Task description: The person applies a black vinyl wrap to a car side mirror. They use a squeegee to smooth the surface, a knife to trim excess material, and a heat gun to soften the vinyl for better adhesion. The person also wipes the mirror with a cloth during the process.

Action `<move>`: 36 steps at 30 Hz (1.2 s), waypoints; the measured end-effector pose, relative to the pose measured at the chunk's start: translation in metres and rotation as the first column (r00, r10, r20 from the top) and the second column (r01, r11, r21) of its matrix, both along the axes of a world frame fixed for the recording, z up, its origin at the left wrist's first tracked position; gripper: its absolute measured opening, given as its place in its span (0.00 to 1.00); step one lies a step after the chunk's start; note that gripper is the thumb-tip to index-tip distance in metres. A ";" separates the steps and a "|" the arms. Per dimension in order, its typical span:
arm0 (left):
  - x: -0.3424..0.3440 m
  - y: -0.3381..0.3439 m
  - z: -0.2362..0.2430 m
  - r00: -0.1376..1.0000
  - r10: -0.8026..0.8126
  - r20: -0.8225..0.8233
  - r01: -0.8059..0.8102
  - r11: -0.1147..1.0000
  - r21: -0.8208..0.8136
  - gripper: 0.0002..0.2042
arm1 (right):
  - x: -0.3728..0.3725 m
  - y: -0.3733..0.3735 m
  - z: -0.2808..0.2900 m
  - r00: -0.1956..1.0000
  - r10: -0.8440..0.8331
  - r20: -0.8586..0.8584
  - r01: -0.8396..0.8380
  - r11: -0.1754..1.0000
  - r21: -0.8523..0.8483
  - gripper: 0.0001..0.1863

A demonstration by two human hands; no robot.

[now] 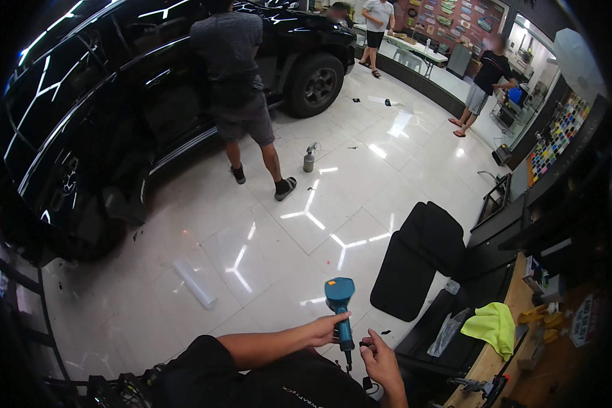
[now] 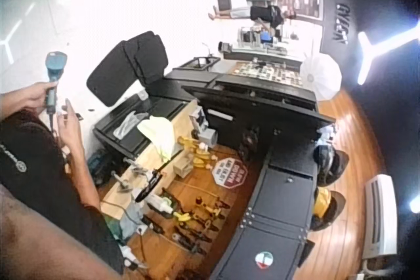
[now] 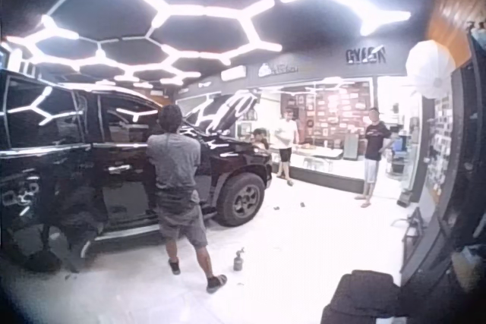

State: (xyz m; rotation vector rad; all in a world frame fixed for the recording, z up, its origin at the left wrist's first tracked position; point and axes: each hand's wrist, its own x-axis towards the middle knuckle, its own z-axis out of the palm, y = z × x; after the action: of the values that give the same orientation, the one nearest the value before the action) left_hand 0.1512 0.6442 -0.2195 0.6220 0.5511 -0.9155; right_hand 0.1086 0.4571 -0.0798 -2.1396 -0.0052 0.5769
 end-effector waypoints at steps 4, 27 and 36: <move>0.012 0.016 -0.005 0.991 0.120 -0.065 -0.116 0.991 0.069 0.19 | -0.013 -0.010 -0.013 1.000 0.001 0.012 -0.001 0.999 -0.043 0.27; 0.033 -0.007 -0.018 0.976 0.127 -0.178 -0.110 0.989 0.100 0.17 | -0.039 -0.029 -0.011 0.989 -0.139 -0.051 0.137 0.990 -0.039 0.26; 0.045 -0.018 -0.004 0.985 0.087 -0.149 -0.072 0.992 0.102 0.16 | -0.088 -0.056 -0.042 0.927 -0.360 -0.111 0.349 0.931 -0.102 0.25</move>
State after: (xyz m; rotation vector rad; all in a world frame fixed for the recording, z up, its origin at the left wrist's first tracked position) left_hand 0.1962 0.6262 -0.2236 0.6153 0.7566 -0.8689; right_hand 0.0210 0.4012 -0.1217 -2.1076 0.4754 0.5029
